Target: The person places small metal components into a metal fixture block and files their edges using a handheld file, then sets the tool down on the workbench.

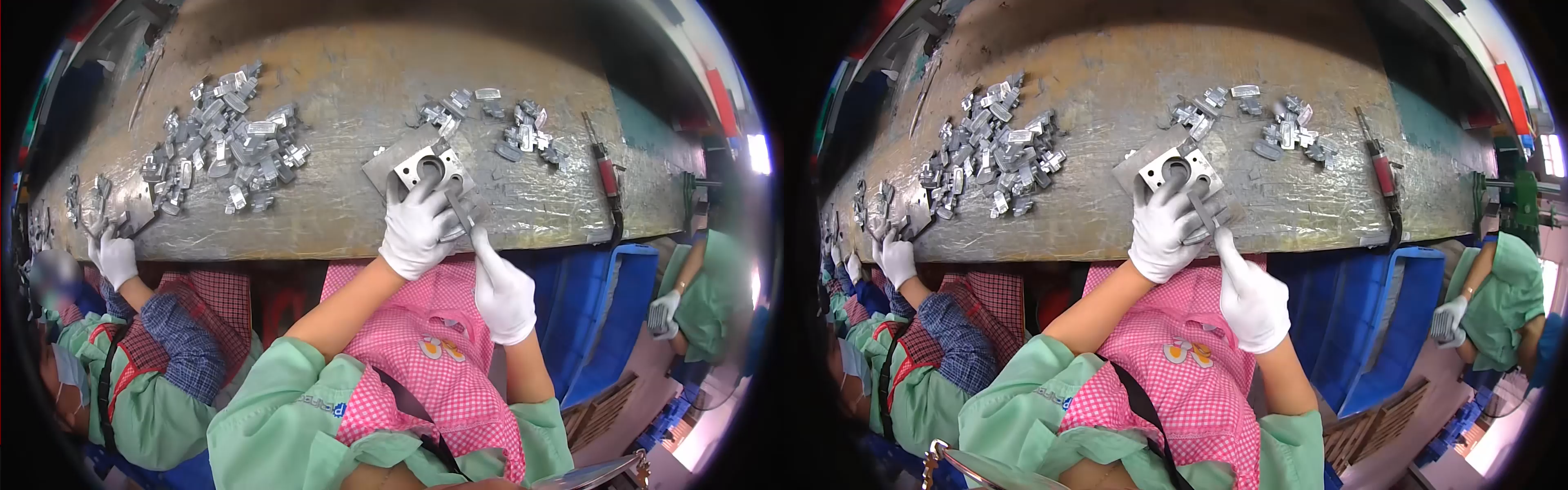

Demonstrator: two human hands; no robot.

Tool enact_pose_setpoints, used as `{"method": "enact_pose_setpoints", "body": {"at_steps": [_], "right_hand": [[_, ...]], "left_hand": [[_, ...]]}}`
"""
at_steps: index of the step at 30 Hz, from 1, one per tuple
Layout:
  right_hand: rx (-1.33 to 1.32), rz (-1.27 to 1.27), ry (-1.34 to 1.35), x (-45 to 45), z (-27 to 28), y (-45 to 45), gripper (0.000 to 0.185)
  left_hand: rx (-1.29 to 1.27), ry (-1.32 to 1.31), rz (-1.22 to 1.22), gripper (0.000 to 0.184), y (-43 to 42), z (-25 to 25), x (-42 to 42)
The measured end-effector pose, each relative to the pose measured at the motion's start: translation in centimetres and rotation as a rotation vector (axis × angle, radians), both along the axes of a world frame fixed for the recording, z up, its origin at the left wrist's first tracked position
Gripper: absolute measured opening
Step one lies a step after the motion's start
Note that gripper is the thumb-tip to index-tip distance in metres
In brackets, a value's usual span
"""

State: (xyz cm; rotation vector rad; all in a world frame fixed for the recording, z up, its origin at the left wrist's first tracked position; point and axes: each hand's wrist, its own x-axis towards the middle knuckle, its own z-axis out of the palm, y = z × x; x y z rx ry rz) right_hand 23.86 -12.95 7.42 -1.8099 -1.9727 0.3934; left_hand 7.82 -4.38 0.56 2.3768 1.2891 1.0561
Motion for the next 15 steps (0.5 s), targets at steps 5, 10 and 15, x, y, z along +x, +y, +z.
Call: {"method": "enact_pose_setpoints", "body": {"at_steps": [5,10,15], "right_hand": [[0.124,0.021,0.269,-1.7,-1.5,3.9,0.046],[0.098,0.066,0.230,-2.7,-1.0,5.4,0.043],[0.041,0.050,0.201,-0.6,0.0,2.1,0.041]], "left_hand": [[0.079,-0.197,0.080,0.045,0.5,-1.7,0.1],[-0.133,-0.209,0.070,0.049,1.5,-0.7,-0.7],[-0.007,-0.141,0.060,0.034,0.1,-0.4,-0.4]]}}
